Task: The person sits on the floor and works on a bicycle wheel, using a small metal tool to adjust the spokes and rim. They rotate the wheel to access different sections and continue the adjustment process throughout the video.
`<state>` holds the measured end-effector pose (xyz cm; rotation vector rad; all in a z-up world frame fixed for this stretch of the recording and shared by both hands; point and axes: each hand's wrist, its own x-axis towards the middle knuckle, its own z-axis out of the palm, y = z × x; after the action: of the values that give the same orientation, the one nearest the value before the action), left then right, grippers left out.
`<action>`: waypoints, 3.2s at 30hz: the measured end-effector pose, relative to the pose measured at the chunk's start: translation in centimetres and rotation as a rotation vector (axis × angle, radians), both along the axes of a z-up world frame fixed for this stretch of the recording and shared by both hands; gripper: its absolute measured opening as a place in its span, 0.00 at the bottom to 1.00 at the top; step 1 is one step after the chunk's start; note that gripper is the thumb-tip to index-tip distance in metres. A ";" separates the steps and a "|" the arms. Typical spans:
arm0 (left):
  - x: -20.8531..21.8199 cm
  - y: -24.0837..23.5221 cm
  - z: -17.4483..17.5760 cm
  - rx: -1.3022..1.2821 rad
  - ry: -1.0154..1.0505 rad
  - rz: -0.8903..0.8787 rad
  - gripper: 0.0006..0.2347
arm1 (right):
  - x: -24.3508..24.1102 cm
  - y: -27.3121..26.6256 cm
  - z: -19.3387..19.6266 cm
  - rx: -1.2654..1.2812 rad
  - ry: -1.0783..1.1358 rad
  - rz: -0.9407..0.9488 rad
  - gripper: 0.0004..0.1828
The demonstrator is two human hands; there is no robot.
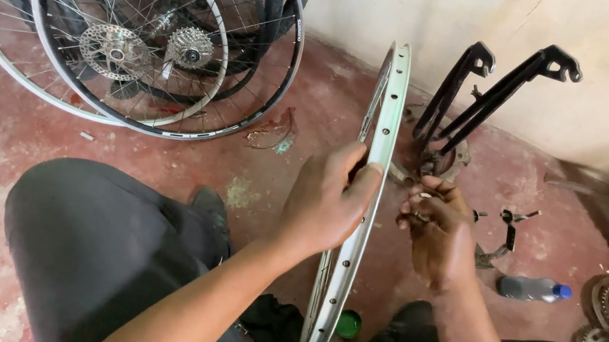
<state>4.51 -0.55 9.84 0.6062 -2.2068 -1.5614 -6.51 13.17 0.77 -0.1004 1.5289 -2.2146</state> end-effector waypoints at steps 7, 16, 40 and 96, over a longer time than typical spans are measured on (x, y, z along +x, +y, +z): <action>0.8 0.3 -0.5 0.034 0.179 -0.073 0.11 | 0.1 -0.8 0.9 -0.031 0.059 -0.046 0.21; 0.3 -2.5 0.2 0.085 -0.040 0.009 0.12 | 0.2 -1.6 0.6 -0.215 0.280 0.218 0.30; -0.8 -1.2 -1.9 0.217 0.195 -0.049 0.13 | 1.5 -1.1 2.8 -0.163 0.487 0.144 0.27; -0.2 -3.7 -2.4 0.153 0.198 0.120 0.10 | 2.6 -6.3 3.2 -0.040 0.434 0.270 0.14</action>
<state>4.29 -4.30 7.42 0.5884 -1.8857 -1.6609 -3.91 6.88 3.97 -0.7972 1.5694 -2.0910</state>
